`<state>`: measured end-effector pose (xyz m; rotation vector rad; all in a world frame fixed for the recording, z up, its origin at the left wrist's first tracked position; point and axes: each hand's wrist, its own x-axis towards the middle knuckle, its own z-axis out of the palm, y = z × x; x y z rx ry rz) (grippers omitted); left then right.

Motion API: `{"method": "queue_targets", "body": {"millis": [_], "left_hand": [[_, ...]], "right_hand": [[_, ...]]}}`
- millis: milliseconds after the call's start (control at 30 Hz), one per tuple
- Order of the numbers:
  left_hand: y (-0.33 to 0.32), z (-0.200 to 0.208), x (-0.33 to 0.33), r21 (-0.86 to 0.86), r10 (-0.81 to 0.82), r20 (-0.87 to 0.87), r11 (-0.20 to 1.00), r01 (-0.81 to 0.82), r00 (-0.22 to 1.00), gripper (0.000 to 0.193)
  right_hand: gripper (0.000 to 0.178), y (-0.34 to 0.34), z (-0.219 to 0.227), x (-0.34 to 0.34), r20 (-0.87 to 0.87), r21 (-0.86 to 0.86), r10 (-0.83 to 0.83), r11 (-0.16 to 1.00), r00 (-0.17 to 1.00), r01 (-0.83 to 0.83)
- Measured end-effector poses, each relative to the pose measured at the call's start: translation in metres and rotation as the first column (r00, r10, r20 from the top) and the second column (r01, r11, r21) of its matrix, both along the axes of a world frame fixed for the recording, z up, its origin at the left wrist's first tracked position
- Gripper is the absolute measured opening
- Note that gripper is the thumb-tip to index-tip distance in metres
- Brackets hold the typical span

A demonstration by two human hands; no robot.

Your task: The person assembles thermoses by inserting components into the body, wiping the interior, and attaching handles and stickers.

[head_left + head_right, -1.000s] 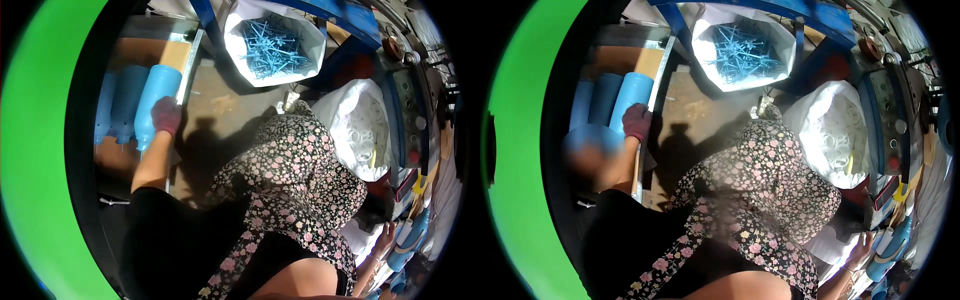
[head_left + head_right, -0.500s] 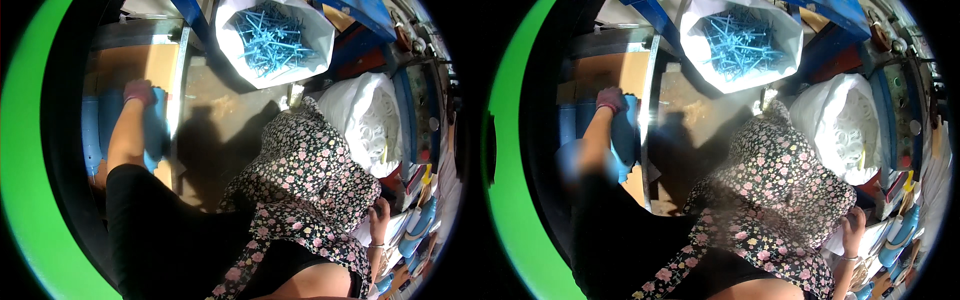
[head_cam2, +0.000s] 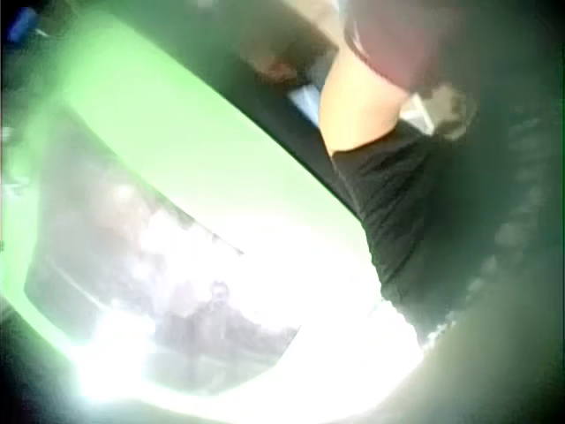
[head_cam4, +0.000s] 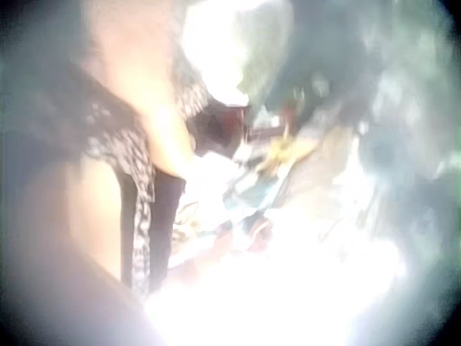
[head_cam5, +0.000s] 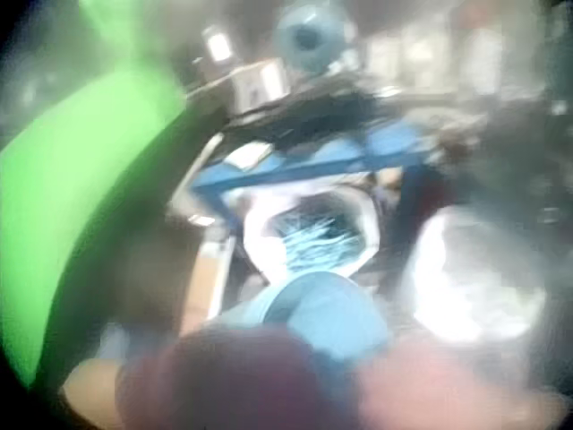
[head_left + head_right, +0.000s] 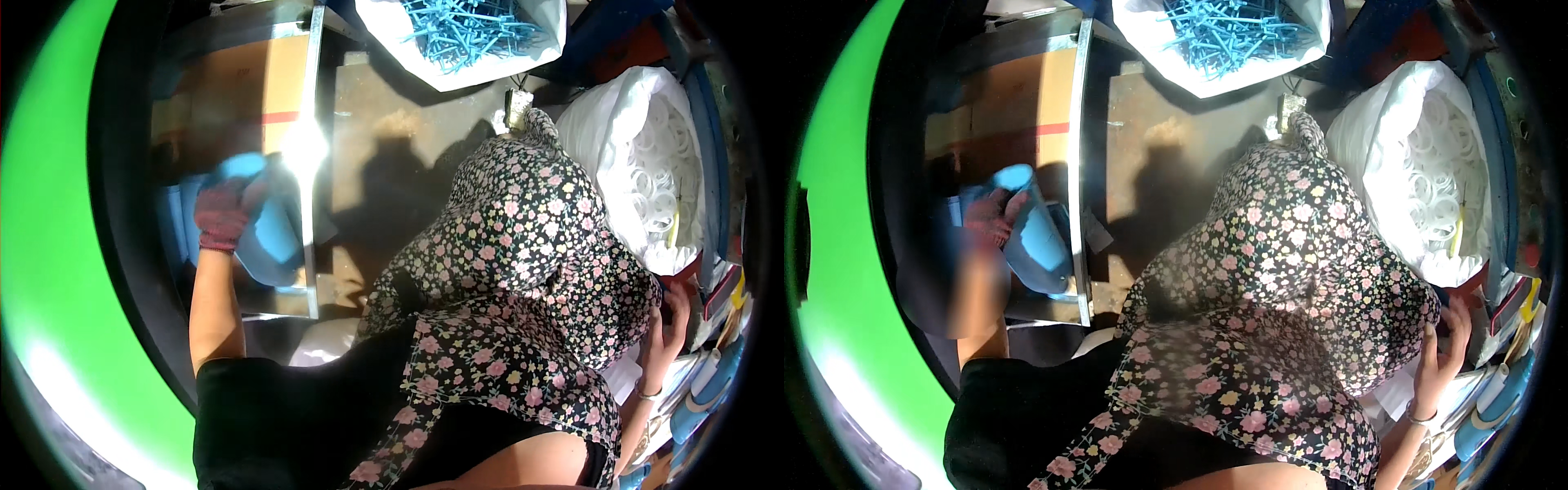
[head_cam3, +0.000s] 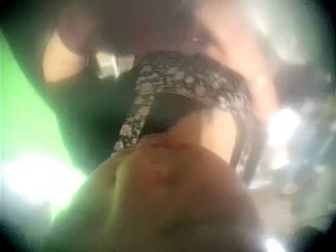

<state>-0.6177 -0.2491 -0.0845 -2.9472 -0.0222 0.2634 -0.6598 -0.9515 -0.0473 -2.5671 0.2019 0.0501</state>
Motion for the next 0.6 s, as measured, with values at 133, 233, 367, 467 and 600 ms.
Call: {"method": "queue_targets", "body": {"millis": [133, 233, 367, 467, 600], "left_hand": [[-0.125, 0.072, 0.056, 0.06, -0.645, 0.285, 0.75, 0.659, 0.709, 0.027], [-0.206, 0.135, 0.056, -0.321, -0.685, 0.44, 0.484, 0.814, 0.581, 0.029], [-0.283, 0.187, 0.045, -0.854, -0.404, 0.383, 0.188, 0.485, 0.831, 0.045], [-0.295, 0.151, 0.046, -0.887, -0.081, 0.461, -0.063, 0.457, 0.884, 0.056], [-0.253, 0.072, 0.048, -0.912, 0.147, 0.206, -0.329, 0.244, 0.967, 0.061]], "right_hand": [[0.041, 0.084, 0.026, 0.059, 0.161, 0.037, 0.48, 0.87, 0.862, -0.492], [0.067, 0.172, 0.057, 0.085, 0.308, -0.046, 0.746, 0.631, 0.59, -0.774], [0.02, 0.192, 0.038, 0.081, 0.55, -0.047, 0.739, 0.493, 0.39, -0.869], [0.021, 0.166, 0.056, 0.069, 0.549, 0.391, 0.279, 0.748, 0.788, -0.537], [0.028, 0.138, 0.068, 0.041, 0.318, 0.924, -0.199, 0.284, 0.927, -0.256]]}}
